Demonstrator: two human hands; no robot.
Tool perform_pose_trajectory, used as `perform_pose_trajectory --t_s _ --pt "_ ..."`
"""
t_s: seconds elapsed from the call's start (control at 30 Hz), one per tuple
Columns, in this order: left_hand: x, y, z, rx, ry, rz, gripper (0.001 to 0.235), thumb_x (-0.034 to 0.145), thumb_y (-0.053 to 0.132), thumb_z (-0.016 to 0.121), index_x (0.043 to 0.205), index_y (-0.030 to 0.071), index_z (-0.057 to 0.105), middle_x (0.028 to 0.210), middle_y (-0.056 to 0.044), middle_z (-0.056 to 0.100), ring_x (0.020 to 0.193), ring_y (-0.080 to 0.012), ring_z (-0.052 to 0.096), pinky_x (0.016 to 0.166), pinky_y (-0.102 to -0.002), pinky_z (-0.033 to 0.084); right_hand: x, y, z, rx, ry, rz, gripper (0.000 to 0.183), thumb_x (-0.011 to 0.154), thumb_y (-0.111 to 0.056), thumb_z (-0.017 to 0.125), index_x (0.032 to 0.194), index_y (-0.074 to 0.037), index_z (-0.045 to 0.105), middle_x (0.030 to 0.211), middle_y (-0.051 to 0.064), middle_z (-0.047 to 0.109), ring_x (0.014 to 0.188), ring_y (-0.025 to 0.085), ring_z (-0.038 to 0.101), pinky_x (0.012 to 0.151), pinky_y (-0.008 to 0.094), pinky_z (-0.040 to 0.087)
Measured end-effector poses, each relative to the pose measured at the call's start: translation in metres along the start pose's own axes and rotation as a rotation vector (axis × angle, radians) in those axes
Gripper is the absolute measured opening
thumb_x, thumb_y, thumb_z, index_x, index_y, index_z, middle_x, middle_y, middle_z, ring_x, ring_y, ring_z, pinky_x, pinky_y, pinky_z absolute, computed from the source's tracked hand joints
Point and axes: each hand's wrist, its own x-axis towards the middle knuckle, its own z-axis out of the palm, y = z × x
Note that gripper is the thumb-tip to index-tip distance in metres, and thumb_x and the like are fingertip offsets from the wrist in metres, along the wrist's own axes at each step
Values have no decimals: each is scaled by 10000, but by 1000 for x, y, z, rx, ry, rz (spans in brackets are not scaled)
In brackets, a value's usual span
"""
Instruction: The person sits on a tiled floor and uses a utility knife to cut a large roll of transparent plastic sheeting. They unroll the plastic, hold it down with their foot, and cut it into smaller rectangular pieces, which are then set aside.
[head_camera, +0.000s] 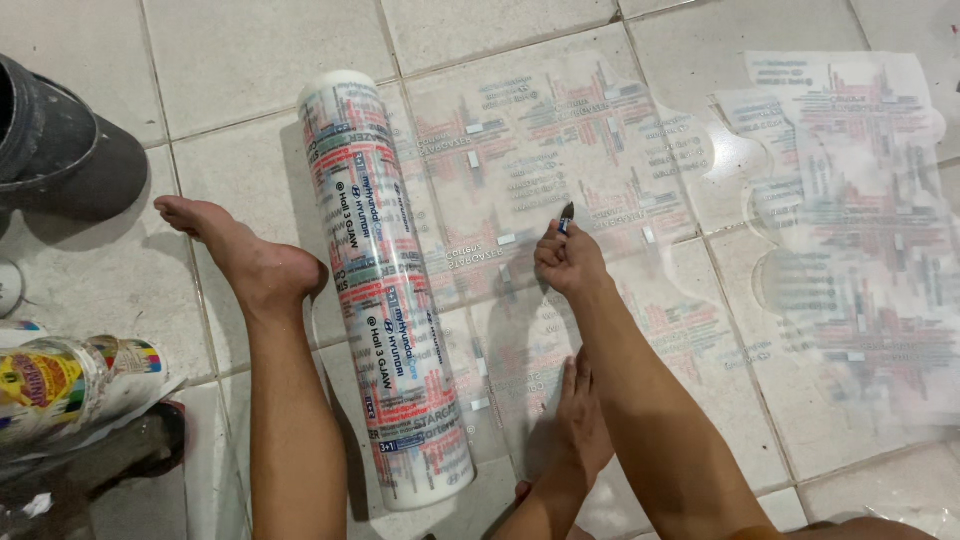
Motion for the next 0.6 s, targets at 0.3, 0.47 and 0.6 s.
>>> perform_pose_trajectory --t_s 0.3,0.47,0.6 --pt "1 -1 2 -50 16 22 1210 624 779 201 1539 186 -325 1675 28 -336 1557 -158 -273 1224 -445 -209 -40 -32 16 -857 196 -199 486 1163 -381 317 793 -126 503 547 -60 303 419 66 173 372 245 132" --pt "-12 8 11 229 31 -36 1263 657 765 318 1548 121 -304 1675 -92 -323 1541 -278 -302 1186 -585 -245 -25 -61 20 -1413 232 -366 504 1151 -364 333 795 -80 549 597 16 386 457 124 263 418 281 176" --pt "0 1 11 464 15 -3 1299 696 773 376 1531 49 -307 1657 -158 -332 1535 -321 -306 1199 -571 -243 -14 -73 32 -1520 185 -390 519 1151 -364 328 818 -51 573 555 26 369 421 135 221 409 299 161"
